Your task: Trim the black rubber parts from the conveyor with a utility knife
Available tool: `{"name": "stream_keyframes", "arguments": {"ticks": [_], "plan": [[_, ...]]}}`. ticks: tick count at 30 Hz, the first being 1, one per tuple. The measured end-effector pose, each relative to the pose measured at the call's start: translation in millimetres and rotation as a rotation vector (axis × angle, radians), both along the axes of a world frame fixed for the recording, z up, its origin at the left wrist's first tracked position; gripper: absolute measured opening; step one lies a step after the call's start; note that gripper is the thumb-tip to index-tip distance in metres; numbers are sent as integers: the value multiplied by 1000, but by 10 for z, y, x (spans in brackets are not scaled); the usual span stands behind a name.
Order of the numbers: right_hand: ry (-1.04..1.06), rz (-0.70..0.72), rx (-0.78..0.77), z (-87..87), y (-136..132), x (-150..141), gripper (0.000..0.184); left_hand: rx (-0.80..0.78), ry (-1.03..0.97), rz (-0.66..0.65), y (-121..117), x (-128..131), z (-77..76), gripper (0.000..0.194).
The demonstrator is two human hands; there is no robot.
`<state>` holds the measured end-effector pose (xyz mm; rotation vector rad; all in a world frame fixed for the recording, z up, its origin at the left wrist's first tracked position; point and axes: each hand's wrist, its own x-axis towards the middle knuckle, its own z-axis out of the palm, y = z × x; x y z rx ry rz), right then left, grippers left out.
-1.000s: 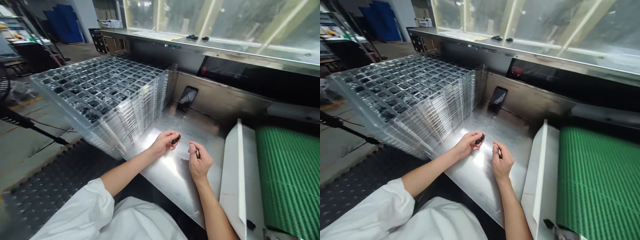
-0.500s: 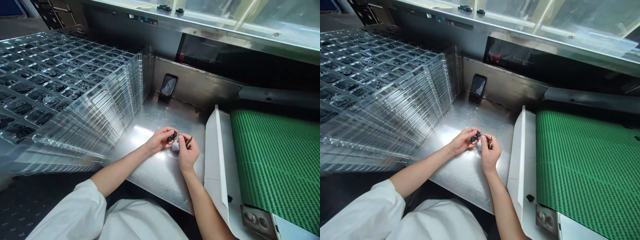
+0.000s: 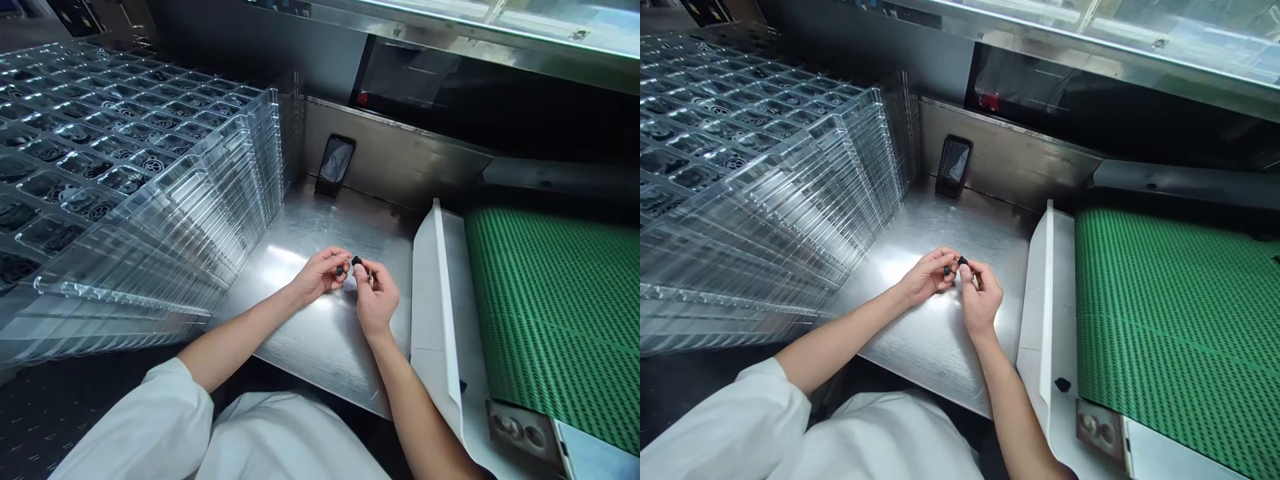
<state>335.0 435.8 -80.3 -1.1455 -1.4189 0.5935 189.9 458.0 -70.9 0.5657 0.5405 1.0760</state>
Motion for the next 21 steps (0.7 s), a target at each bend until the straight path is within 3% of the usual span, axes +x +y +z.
{"name": "stream_keyframes", "arguments": {"ticks": [3,6,13,21], "plan": [[100,-27,-63,-19,1,9,32,-34,-31,-12,2,-5,-7,50],[51,-4,-49,-2,1,5,31,-30,-5,-18,-1,-16,-11,48],[27,55,35,74,-33,-49,29,194,169,-42,-102,38,13,53],[-21,61,65,114,-23,-1,35,132,195,-93,-101,14,36,46]]}}
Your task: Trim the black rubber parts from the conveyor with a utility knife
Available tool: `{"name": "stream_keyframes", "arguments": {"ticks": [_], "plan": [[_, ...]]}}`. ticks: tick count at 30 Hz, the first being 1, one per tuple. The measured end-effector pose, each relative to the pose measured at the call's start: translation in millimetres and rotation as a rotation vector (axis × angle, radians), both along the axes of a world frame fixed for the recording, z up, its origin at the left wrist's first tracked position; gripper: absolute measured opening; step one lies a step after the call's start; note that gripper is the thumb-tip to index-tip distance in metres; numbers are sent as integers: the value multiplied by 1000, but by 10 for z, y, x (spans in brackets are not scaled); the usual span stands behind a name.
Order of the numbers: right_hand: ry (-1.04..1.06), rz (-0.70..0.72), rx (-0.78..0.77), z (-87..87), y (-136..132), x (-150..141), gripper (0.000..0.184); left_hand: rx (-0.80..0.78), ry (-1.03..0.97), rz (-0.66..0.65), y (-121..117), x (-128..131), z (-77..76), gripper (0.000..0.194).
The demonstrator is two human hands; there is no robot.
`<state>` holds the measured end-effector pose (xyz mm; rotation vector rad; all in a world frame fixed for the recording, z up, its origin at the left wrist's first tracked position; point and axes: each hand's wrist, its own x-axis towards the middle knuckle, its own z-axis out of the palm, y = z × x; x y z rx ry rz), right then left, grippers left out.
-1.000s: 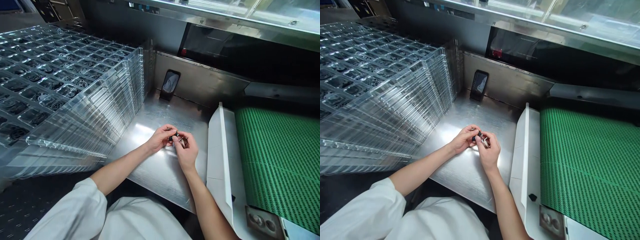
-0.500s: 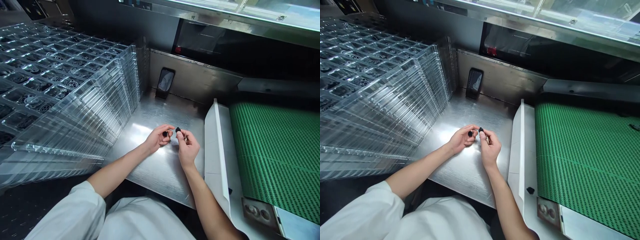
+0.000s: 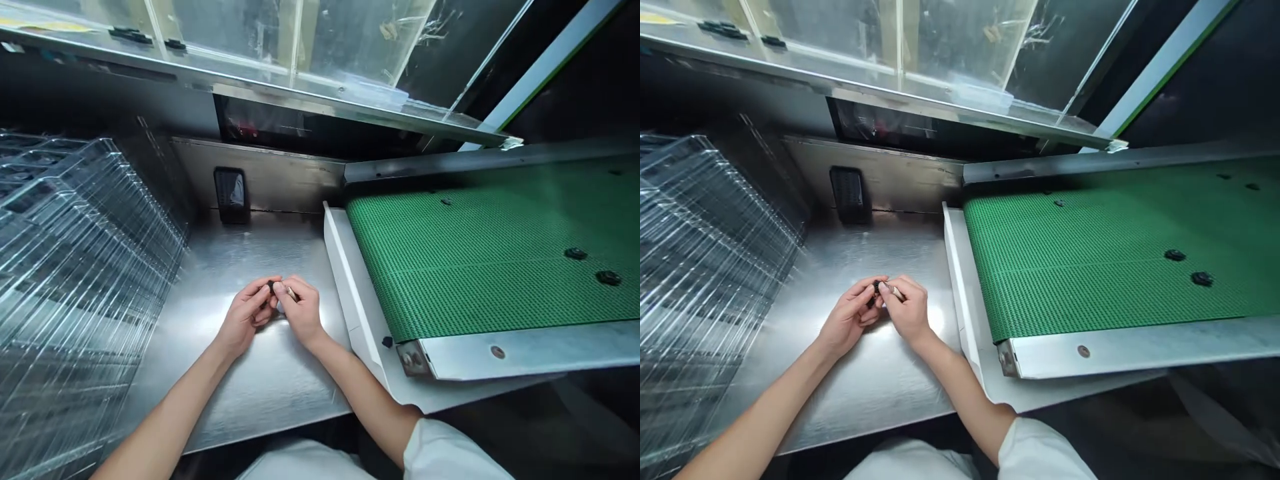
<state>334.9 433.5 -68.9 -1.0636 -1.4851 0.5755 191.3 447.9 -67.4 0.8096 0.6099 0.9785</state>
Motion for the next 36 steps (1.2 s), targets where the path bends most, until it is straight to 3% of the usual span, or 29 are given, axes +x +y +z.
{"name": "stream_keyframes", "arguments": {"ticks": [5,13,20,28,36], "plan": [[25,10,4,1,-35,-18,27,-71,-38,7,-14,-2,8,46],[-62,40,14,-57,-19,-15,20,-146,58,12,9,-27,61,63],[-69,27,3,-40,-16,-24,15,-153,-42,-81,19,-51,99,50],[-39,-1,38,-78,6,-36,27,-28,7,-109,28,-65,107,60],[31,-39,-148,-124,15,-50,48,-77,-105,-110,52,-98,92,65]]}}
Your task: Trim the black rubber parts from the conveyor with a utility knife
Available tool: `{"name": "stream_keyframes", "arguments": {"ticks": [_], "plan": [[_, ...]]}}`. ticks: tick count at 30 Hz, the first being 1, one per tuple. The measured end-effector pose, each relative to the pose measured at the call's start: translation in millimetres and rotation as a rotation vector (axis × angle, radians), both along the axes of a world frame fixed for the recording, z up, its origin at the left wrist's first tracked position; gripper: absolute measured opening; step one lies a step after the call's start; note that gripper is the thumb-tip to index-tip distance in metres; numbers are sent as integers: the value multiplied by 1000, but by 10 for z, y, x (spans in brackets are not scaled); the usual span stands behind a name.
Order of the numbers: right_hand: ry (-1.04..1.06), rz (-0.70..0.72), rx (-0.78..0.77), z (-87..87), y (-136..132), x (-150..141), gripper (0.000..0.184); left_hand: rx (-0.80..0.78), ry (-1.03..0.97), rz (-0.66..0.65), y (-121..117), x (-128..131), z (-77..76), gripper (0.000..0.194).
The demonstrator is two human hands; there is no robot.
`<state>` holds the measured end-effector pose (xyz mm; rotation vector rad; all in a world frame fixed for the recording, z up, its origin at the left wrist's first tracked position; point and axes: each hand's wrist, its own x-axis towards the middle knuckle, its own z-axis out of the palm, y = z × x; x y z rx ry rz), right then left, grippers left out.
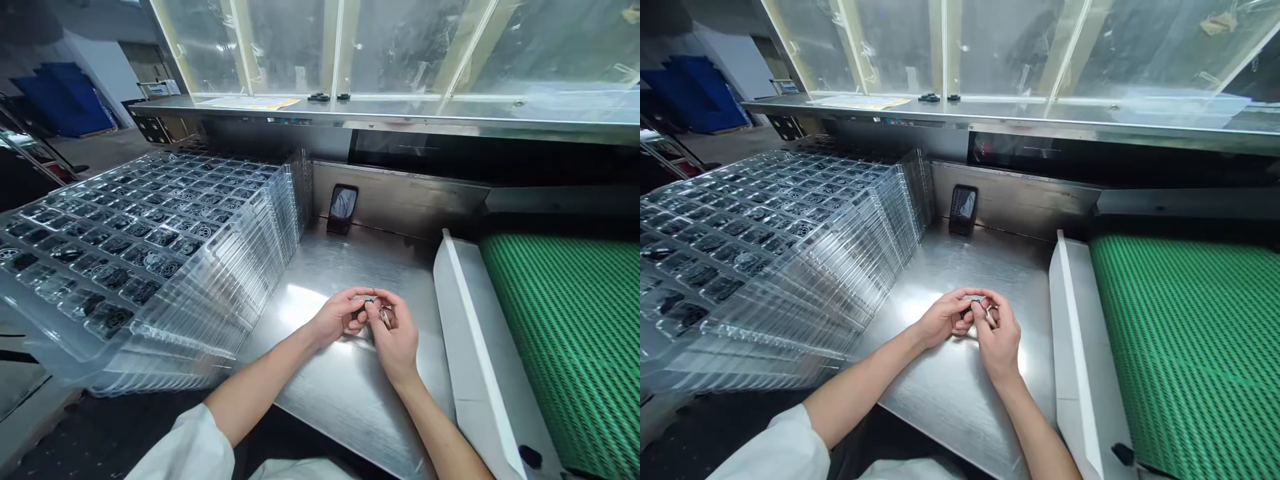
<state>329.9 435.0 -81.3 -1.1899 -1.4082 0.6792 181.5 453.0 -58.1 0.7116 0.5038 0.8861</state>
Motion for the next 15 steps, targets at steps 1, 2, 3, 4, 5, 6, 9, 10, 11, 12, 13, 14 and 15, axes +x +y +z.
{"name": "stream_keyframes", "arguments": {"ticks": [1,2,3,4,5,6,9,10,11,12,13,14,15], "plan": [[9,-8,-4,7,-1,0,50,-2,-14,7,-2,4,-1,64],[14,-13,-9,13,-2,2,50,2,-25,11,-4,9,-2,63],[18,-16,-19,18,-2,4,50,9,-30,16,-6,14,-4,61],[21,-19,-31,22,-2,8,48,17,-30,22,-9,19,-6,59],[16,-23,-36,27,-2,11,47,27,-28,28,-11,21,-8,56],[2,-23,-32,33,-2,14,45,39,-26,34,-12,22,-10,54],[-61,-4,42,63,-2,17,39,77,-13,33,-14,11,-14,48],[-74,10,72,76,-3,17,37,84,-9,28,-14,5,-15,47],[-78,23,96,88,-3,16,36,87,-9,24,-13,-2,-16,46],[-72,30,110,98,-4,15,34,85,-13,18,-14,-8,-18,45],[-64,32,118,104,-4,14,34,80,-24,11,-14,-12,-20,44],[-53,31,120,106,-4,14,33,74,-41,2,-15,-16,-22,42],[-43,30,118,103,-3,15,33,69,-57,-8,-16,-18,-24,41]]}}
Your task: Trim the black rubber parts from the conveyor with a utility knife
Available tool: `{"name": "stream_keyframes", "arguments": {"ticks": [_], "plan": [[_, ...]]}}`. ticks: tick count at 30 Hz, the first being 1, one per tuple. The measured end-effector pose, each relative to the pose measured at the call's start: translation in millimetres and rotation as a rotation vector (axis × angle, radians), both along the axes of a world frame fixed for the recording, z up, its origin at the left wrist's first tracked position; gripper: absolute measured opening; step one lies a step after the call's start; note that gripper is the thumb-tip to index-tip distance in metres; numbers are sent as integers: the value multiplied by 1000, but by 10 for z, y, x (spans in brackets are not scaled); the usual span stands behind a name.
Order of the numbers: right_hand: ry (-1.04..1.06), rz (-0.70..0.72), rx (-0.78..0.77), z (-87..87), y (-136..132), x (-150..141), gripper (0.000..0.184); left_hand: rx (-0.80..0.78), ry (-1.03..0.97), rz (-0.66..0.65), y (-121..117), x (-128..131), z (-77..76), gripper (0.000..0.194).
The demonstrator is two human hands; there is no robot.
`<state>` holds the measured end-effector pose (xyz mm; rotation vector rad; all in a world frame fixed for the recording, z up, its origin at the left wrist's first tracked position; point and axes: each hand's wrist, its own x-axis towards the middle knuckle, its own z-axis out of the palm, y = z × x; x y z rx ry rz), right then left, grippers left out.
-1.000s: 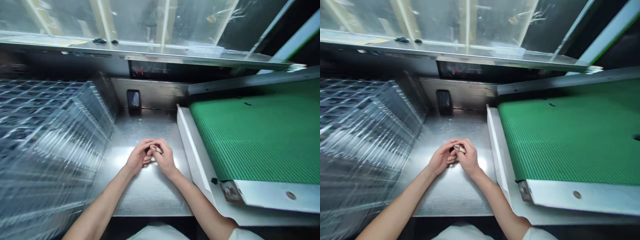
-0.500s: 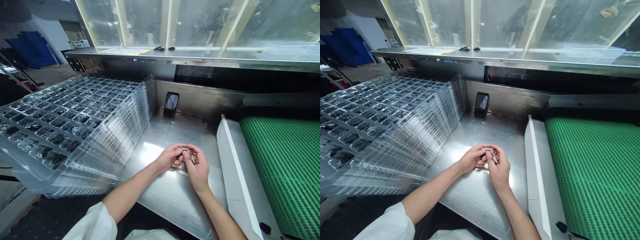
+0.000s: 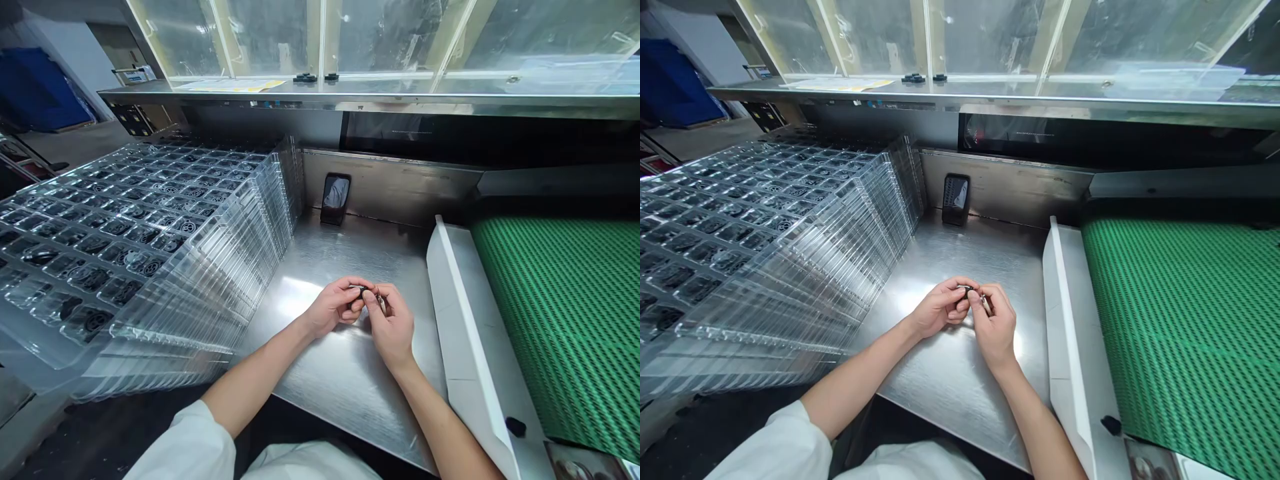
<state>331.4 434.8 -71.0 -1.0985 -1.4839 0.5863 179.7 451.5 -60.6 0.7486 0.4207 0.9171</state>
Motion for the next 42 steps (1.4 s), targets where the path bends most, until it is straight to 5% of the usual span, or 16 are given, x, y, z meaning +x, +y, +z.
{"name": "stream_keyframes", "arguments": {"ticks": [14,27,42], "plan": [[-60,1,-73,-47,40,23,35,75,60,86,45,8,-24,53],[-330,-25,48,-43,-13,30,33,46,42,208,16,44,-3,53],[-423,-79,229,-69,-8,32,22,49,-14,186,-17,31,-10,42]]}}
